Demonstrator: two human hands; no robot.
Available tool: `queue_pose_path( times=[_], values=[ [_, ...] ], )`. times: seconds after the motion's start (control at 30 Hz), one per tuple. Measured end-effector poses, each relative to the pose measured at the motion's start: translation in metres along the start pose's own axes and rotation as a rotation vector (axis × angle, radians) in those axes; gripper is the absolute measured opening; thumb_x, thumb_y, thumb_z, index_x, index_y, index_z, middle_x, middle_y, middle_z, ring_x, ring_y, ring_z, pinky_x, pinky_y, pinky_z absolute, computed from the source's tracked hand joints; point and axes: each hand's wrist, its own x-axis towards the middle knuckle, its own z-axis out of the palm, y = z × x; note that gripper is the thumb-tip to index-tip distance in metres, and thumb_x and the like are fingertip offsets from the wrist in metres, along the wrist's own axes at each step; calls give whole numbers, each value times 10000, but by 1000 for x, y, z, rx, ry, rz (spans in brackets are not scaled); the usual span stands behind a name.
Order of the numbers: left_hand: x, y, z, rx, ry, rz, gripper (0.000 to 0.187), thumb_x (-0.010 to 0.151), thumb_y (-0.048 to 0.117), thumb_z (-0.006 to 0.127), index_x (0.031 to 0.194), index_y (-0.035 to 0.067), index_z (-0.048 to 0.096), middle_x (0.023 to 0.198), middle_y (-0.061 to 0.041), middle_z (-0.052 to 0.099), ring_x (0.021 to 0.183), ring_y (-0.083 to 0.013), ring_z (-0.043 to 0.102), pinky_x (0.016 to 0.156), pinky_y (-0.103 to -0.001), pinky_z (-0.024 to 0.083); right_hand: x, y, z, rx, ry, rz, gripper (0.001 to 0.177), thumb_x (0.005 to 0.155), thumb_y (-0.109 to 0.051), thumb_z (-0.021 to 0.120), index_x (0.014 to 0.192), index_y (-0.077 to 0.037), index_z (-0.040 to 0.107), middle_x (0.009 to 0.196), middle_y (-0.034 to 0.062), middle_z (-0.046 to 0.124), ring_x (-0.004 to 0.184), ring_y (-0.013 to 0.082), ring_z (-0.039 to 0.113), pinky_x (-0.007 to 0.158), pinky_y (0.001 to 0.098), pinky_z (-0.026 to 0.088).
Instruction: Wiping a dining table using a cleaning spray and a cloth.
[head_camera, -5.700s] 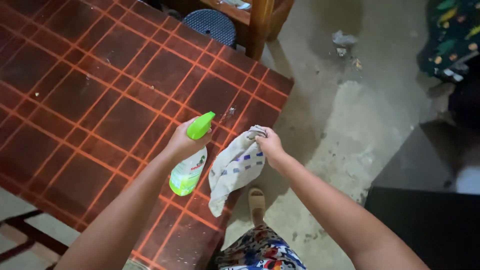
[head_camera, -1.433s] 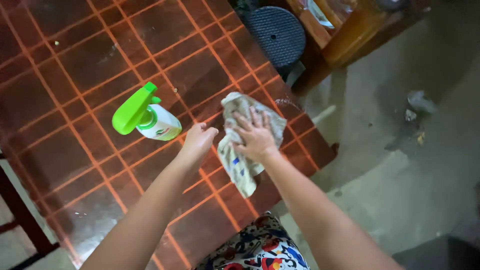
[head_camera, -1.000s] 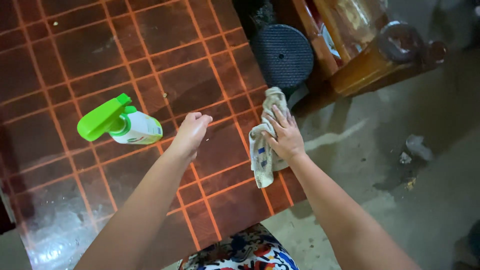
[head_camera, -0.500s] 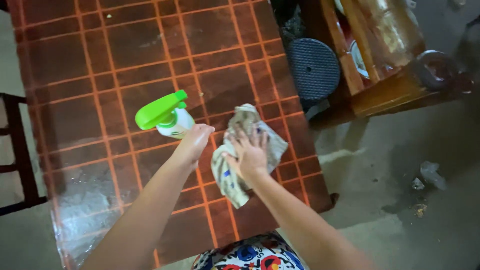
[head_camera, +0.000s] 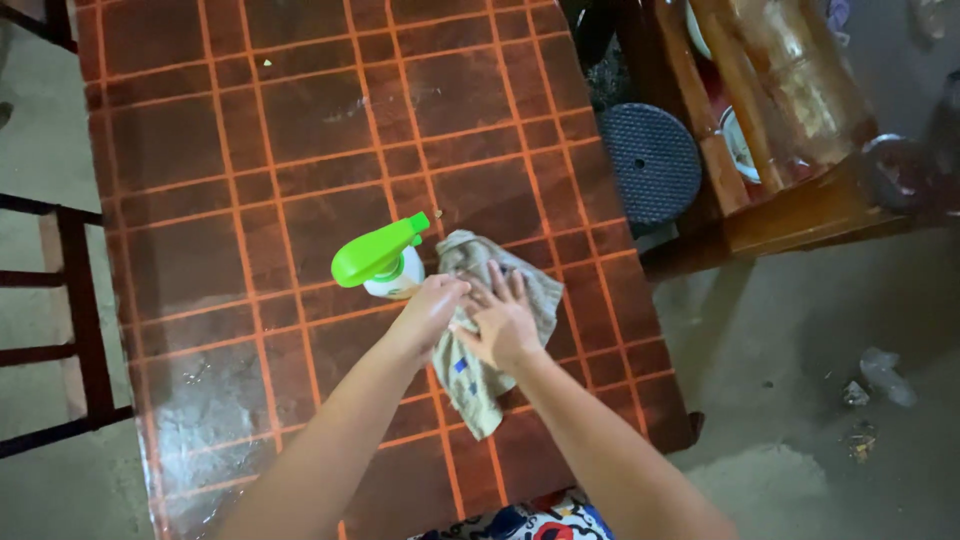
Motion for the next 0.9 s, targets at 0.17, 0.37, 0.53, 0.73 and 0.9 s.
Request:
queue_pose_path(
  times=[0.17,0.37,0.53,0.73,0.9],
  values=[
    [9,11,19,75,98,-121,259,886,248,609,1067,66,577,1009,-53,625,991,-172,576,876,-388,461,15,69,-11,82,280,29,680,884,-571,595,1505,-327,465,1628,17,354,1492,428,177,1182,633,75],
    [33,29,39,108,185,-84,320,904,314,620,997,8,606,926,-57,547,933,-184,486,873,-420,441,28,144,-31,79,331,128,652,905,-517,627,1521,-352,488,1639,13,371,1526,408,250,1231,619,124],
    [66,30,43,19,338,-56,329,885,338,632,1122,112,597,1059,20,617,1030,-124,525,946,-353,415,63,190,-35,56,306,161,623,940,-519,591,1532,-369,475,1676,-17,338,1544,367,246,1248,614,135],
    [38,50,48,-24,362,-175,527,918,366,597,1372,98,595,1420,-69,601,1366,-214,468,1141,-447,334,107,211,-65,32,141,281,671,955,-589,476,1569,-362,327,1692,-41,143,1556,324,59,1236,572,60],
    [-10,39,17,-147,266,-187,585,903,430,593,1394,112,579,1466,-42,587,1421,-204,446,1127,-515,339,151,224,-86,51,98,229,692,949,-560,487,1592,-360,328,1711,14,143,1577,374,18,1239,591,19]
  ],
)
